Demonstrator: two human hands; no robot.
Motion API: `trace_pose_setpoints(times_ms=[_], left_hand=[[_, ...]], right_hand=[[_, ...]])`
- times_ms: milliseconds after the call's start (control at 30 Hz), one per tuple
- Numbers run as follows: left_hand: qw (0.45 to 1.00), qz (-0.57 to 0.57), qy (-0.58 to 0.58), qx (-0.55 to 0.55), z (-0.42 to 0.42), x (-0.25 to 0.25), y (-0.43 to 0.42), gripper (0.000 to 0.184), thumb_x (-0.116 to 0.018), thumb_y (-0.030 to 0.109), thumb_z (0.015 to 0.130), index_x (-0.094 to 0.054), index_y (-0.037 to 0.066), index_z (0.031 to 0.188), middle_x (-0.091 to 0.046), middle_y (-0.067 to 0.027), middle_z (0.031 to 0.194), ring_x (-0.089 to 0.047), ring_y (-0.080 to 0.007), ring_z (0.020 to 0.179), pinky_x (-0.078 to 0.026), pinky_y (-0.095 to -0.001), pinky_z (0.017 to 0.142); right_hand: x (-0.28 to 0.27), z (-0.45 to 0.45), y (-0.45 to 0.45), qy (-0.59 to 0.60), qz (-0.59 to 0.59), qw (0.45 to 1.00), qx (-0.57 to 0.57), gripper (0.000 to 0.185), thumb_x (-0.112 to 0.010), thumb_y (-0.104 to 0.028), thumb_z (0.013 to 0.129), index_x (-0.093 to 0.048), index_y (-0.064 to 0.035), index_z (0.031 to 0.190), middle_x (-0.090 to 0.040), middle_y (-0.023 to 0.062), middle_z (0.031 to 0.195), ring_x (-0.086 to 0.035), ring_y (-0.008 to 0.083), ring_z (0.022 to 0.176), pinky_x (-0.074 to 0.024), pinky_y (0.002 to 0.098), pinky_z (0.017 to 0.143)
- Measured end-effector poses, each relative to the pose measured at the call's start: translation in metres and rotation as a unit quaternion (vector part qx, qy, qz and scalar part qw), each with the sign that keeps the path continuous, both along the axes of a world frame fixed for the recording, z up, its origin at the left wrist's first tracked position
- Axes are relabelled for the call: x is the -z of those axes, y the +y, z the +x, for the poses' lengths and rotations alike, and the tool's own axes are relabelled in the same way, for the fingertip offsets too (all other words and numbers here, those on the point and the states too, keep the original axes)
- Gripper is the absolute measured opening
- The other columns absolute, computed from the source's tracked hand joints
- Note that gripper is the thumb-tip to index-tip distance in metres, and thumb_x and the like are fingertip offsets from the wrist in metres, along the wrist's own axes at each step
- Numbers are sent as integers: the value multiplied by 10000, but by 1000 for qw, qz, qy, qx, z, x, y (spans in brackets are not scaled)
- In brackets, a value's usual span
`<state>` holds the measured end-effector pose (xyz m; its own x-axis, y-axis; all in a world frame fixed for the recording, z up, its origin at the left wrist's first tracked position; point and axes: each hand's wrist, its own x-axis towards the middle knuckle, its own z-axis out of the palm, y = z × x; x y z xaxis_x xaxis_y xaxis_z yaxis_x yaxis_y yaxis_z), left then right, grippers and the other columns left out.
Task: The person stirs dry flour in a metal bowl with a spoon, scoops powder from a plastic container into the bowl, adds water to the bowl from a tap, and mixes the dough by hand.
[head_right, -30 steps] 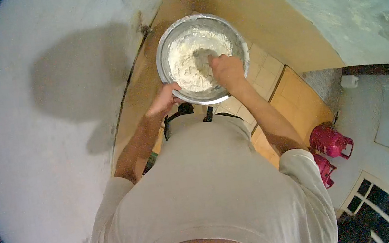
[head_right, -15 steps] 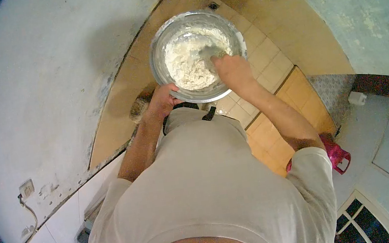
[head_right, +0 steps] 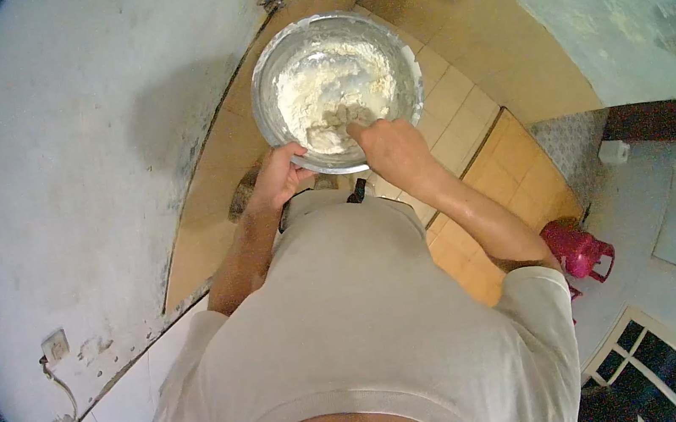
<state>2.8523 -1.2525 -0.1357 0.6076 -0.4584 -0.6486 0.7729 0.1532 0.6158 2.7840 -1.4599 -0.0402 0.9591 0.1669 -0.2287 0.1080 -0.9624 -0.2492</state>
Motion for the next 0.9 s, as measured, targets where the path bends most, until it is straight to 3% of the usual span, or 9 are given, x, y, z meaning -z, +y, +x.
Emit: trace_pose_setpoints(times_ms=[100, 300, 400, 700, 900], left_hand=[[1000, -14, 12, 25, 3, 4, 5, 456, -499, 56, 820, -451, -81, 1253, -579, -168, 1190, -625, -257, 1037, -567, -383, 870], [998, -21, 34, 49, 7, -4, 13, 418, -488, 56, 839, -469, -72, 1236, -583, -164, 1198, -627, -255, 1036, -550, -381, 898], [998, -39, 19, 49, 5, -11, 16, 408, -488, 61, 843, -477, -66, 1232, -591, -160, 1191, -629, -253, 1032, -551, -381, 894], [998, -9, 42, 43, 4, -4, 11, 429, -502, 62, 843, -477, -48, 1257, -600, -151, 1178, -630, -253, 1028, -547, -400, 897], [999, 14, 38, 27, -5, -13, 6, 486, -524, 49, 815, -448, -49, 1285, -579, -168, 1205, -623, -279, 1047, -551, -426, 896]], right_hand=[[13, -4, 1, -16, -47, 998, 31, 299, -563, -45, 807, -593, -16, 1103, -642, 218, 711, -666, 363, 657, -526, 442, 565], [21, 24, -21, -106, -128, 981, 96, 284, -501, -91, 868, -582, -23, 1131, -656, 161, 701, -682, 322, 650, -546, 428, 538], [17, 34, -14, -64, -110, 983, 133, 358, -512, -25, 835, -538, -11, 1192, -656, 210, 741, -670, 362, 681, -536, 437, 589], [-10, -10, 6, 15, -11, 1000, 8, 324, -553, -78, 815, -599, -33, 1133, -659, 188, 723, -662, 350, 642, -523, 436, 565], [3, 5, -14, -46, -111, 993, 23, 258, -526, -92, 860, -608, -61, 1102, -663, 176, 728, -683, 322, 660, -538, 428, 538]])
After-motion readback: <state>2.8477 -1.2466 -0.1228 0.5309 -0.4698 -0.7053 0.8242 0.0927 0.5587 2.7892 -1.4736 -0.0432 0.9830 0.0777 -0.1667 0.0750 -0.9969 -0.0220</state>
